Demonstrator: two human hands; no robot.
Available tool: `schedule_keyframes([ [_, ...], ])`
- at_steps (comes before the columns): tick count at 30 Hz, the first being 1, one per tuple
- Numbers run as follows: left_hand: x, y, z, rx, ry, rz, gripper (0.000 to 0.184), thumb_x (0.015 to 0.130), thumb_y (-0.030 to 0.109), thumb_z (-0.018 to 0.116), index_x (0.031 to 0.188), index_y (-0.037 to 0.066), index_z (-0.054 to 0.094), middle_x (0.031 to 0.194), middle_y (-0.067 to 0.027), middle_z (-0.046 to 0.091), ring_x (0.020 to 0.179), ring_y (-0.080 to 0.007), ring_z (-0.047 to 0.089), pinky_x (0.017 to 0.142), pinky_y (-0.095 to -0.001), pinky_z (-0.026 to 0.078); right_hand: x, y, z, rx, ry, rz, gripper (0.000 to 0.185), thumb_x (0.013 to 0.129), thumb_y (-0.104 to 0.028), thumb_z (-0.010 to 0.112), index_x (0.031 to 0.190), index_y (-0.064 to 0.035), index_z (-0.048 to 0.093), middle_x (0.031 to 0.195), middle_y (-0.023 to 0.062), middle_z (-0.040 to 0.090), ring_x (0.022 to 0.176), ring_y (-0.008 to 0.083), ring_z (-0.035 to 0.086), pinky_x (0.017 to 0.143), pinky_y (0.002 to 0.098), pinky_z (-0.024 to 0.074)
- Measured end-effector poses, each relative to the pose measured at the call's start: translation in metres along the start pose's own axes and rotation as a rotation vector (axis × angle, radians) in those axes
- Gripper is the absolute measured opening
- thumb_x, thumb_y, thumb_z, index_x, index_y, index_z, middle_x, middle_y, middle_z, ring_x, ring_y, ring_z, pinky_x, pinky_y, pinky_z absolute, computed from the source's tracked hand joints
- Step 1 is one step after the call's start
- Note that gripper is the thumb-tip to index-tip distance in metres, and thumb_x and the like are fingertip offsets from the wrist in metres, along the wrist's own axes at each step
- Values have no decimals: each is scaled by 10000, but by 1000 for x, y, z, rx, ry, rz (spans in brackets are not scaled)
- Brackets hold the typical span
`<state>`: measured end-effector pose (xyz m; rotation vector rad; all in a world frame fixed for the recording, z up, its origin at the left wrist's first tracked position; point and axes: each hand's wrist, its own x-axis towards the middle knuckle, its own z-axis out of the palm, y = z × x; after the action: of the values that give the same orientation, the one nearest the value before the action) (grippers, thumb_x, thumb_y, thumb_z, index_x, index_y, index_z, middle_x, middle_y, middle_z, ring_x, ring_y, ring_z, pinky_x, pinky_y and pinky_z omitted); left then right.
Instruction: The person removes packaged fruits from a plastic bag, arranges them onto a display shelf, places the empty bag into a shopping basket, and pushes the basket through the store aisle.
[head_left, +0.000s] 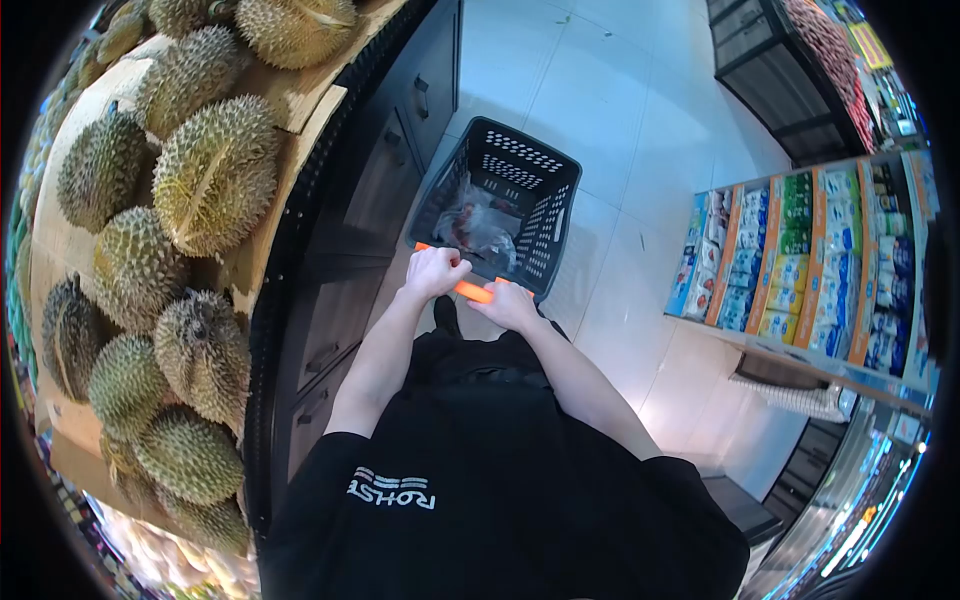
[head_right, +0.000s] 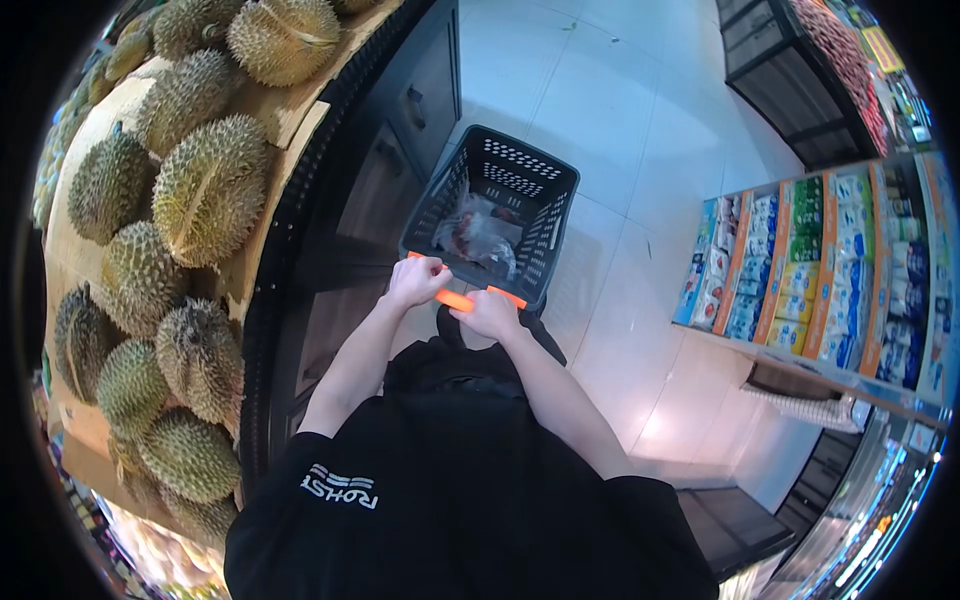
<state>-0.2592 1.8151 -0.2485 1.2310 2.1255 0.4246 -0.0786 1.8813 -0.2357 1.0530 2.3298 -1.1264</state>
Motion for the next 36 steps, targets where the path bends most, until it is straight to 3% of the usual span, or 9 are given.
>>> schedule_keyframes([
  [5, 4, 15, 13, -12, 27, -74, 347, 768, 408, 579, 714, 82, 686, 698, -140, 675, 736, -337, 670, 717, -433, 526, 12, 31, -13, -22, -64, -136, 465, 795, -517, 692, 880, -60, 699, 798, 174, 680, 822, 359, 670, 768, 461, 518],
  [9, -6, 48, 42, -63, 100, -156, 329, 763, 394, 585, 706, 85, 682, 690, -134, 672, 722, -336, 666, 701, -437, 526, 9, 65, -43, -73, -251, -246, 515, 808, -543, 681, 888, -34, 675, 775, 176, 675, 799, 354, 671, 749, 445, 514],
  [11, -8, 67, 55, -83, 128, -204, 322, 761, 388, 587, 703, 85, 680, 687, -131, 670, 718, -338, 664, 697, -438, 525, 5, 80, -61, -122, -339, -260, 494, 808, -513, 682, 937, -36, 690, 880, 185, 700, 875, 367, 671, 811, 465, 511],
  [18, -20, 111, 90, -153, 197, -403, 302, 749, 366, 591, 714, 79, 679, 680, -127, 664, 700, -336, 655, 678, -435, 516, 4, 111, -93, -202, -540, -359, 484, 829, -475, 675, 955, -8, 680, 886, 205, 698, 905, 377, 667, 835, 476, 505],
  [31, -45, 174, 146, -244, 325, -580, 345, 770, 405, 561, 709, 93, 695, 710, -145, 673, 749, -323, 668, 703, -437, 520, -7, 160, -121, -320, -591, -542, 480, 813, -464, 712, 985, -17, 679, 829, 219, 679, 845, 368, 675, 762, 445, 507],
  [33, -50, 189, 165, -274, 386, -598, 314, 780, 374, 574, 744, 85, 690, 701, -135, 666, 722, -335, 661, 680, -438, 521, -13, 167, -130, -437, -640, -535, 444, 829, -431, 684, 1024, -32, 690, 951, 214, 691, 927, 368, 665, 820, 451, 511],
  [36, -56, 212, 188, -286, 435, -649, 350, 827, 409, 555, 794, 99, 713, 758, -138, 693, 762, -326, 678, 724, -441, 532, -23, 184, -141, -488, -628, -595, 416, 817, -432, 695, 1030, -75, 704, 937, 189, 699, 913, 356, 670, 805, 446, 519],
])
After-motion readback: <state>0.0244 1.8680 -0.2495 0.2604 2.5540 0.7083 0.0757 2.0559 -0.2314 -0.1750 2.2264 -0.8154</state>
